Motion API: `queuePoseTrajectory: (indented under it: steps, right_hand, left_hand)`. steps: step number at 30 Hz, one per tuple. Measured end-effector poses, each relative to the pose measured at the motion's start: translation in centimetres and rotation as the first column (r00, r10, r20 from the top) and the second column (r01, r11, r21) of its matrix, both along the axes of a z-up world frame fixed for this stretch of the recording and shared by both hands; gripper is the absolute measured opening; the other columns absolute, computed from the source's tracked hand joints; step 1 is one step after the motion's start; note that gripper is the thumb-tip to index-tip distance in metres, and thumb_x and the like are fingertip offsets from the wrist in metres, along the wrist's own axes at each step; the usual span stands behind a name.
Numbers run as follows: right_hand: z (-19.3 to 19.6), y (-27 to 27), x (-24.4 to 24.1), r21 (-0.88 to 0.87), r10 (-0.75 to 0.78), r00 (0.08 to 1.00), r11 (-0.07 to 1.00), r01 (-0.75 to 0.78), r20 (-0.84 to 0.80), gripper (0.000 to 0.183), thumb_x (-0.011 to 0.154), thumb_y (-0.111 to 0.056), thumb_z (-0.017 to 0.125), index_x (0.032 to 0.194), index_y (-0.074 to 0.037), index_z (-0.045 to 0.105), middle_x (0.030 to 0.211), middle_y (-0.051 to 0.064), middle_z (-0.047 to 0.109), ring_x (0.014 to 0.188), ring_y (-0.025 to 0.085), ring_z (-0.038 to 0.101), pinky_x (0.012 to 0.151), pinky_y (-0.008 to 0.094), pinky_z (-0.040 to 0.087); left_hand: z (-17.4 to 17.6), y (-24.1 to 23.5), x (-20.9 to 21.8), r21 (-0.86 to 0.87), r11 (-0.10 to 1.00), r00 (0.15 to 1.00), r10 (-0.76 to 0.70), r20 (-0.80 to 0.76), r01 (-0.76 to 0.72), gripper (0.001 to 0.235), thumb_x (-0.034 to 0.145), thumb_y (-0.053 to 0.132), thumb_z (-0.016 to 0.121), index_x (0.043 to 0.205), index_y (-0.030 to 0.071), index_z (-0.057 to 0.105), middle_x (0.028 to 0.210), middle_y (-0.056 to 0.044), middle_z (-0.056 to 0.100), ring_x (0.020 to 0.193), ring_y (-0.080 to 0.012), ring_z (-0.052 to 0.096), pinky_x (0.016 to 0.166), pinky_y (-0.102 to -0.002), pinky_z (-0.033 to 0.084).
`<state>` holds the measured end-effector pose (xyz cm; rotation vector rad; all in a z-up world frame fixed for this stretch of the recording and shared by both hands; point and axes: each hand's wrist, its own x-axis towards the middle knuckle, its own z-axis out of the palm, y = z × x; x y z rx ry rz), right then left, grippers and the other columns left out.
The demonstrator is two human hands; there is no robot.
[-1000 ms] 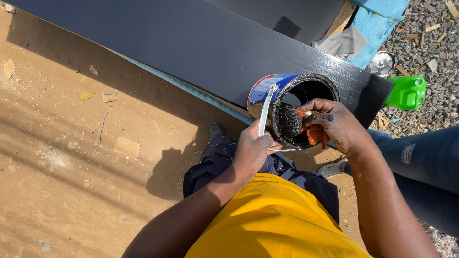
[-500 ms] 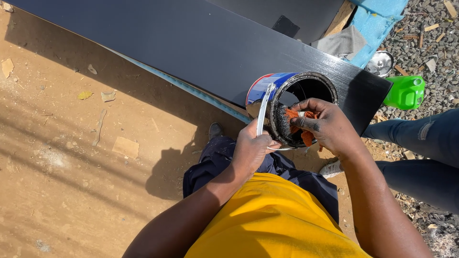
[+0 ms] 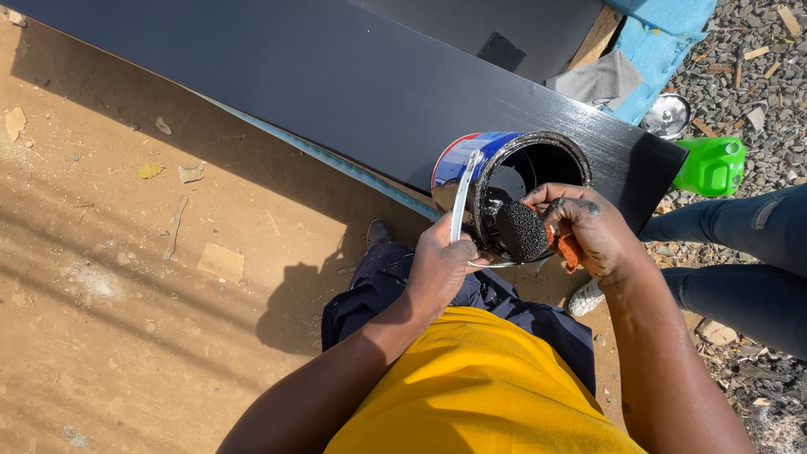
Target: The person holds a paint can in the left hand and uses a sponge in the right hand to apply black paint to a long, flat wooden board. The person repeatedly dips the sponge into the can and spreads the paint along the surface of the board.
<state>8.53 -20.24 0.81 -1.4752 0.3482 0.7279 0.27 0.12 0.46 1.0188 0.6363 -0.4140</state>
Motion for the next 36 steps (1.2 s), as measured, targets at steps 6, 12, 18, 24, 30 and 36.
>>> queuePoseTrajectory:
  steps: [6, 12, 18, 24, 30, 36]
  right_hand:
    - [3.5, 2.5, -0.6, -0.100, -0.041, 0.998, 0.994, 0.045, 0.044, 0.024, 0.081, -0.002, 0.059, 0.102, 0.000, 0.071, 0.059, 0.016, 0.054, 0.023, 0.020, 0.044, 0.017, 0.032, 0.036]
    - [-0.6, 1.0, -0.2, -0.065, 0.129, 0.991, 0.990, -0.126, 0.044, 0.015, 0.074, 0.002, 0.057, 0.077, 0.001, 0.072, 0.043, 0.013, 0.047, 0.018, 0.018, 0.040, 0.018, 0.029, 0.035]
    - [0.8, 2.8, -0.5, -0.075, -0.025, 0.993, 0.997, 0.034, 0.116, 0.022, 0.083, 0.003, 0.055, 0.098, 0.001, 0.072, 0.062, 0.020, 0.060, 0.031, 0.022, 0.055, 0.026, 0.033, 0.043]
    - [3.1, 3.1, -0.7, -0.096, 0.110, 0.990, 0.990, -0.102, 0.085, 0.016, 0.076, 0.005, 0.053, 0.075, 0.005, 0.069, 0.047, 0.019, 0.051, 0.024, 0.019, 0.045, 0.022, 0.030, 0.035]
    - [5.3, 4.3, -0.9, -0.149, 0.057, 0.991, 0.988, -0.039, 0.117, 0.016, 0.084, 0.005, 0.055, 0.087, 0.006, 0.071, 0.054, 0.021, 0.056, 0.028, 0.023, 0.050, 0.024, 0.033, 0.040]
    - [3.8, 2.3, -1.8, -0.110, 0.140, 0.988, 0.985, -0.132, 0.064, 0.018, 0.077, 0.006, 0.053, 0.077, 0.008, 0.071, 0.047, 0.022, 0.055, 0.024, 0.021, 0.045, 0.022, 0.032, 0.036]
  left_hand:
    - [-0.5, -0.1, 0.1, -0.002, 1.000, 1.000, 0.009, 0.016, -0.009, 0.075, 0.083, -0.006, 0.049, 0.157, -0.005, 0.031, 0.097, -0.022, 0.044, 0.099, -0.0506, 0.067, 0.090, -0.060, 0.060]
    - [1.8, 0.5, 1.1, 0.050, 0.999, 1.000, -0.002, -0.001, 0.002, 0.078, 0.082, -0.005, 0.049, 0.158, -0.001, 0.031, 0.101, -0.018, 0.043, 0.104, -0.0491, 0.062, 0.089, -0.065, 0.056]
    - [0.2, 0.3, 0.6, 0.017, 1.000, 1.000, 0.012, -0.021, -0.011, 0.080, 0.083, -0.007, 0.047, 0.159, -0.005, 0.023, 0.103, -0.026, 0.044, 0.109, -0.0596, 0.060, 0.095, -0.062, 0.056]
    - [-0.2, 0.8, 0.7, 0.058, 0.998, 0.998, -0.012, -0.065, 0.015, 0.084, 0.081, -0.007, 0.051, 0.161, 0.002, 0.026, 0.117, -0.036, 0.047, 0.108, -0.0529, 0.060, 0.095, -0.063, 0.056]
    - [-1.5, 1.0, 0.9, 0.047, 0.999, 0.996, 0.027, -0.082, -0.023, 0.080, 0.086, -0.003, 0.049, 0.162, 0.001, 0.025, 0.112, -0.026, 0.045, 0.113, -0.0463, 0.058, 0.097, -0.061, 0.057]
    - [-0.6, 1.9, 1.3, 0.018, 0.999, 0.995, 0.051, -0.092, -0.049, 0.077, 0.088, -0.004, 0.049, 0.160, -0.001, 0.023, 0.111, -0.030, 0.043, 0.112, -0.0565, 0.059, 0.096, -0.065, 0.055]
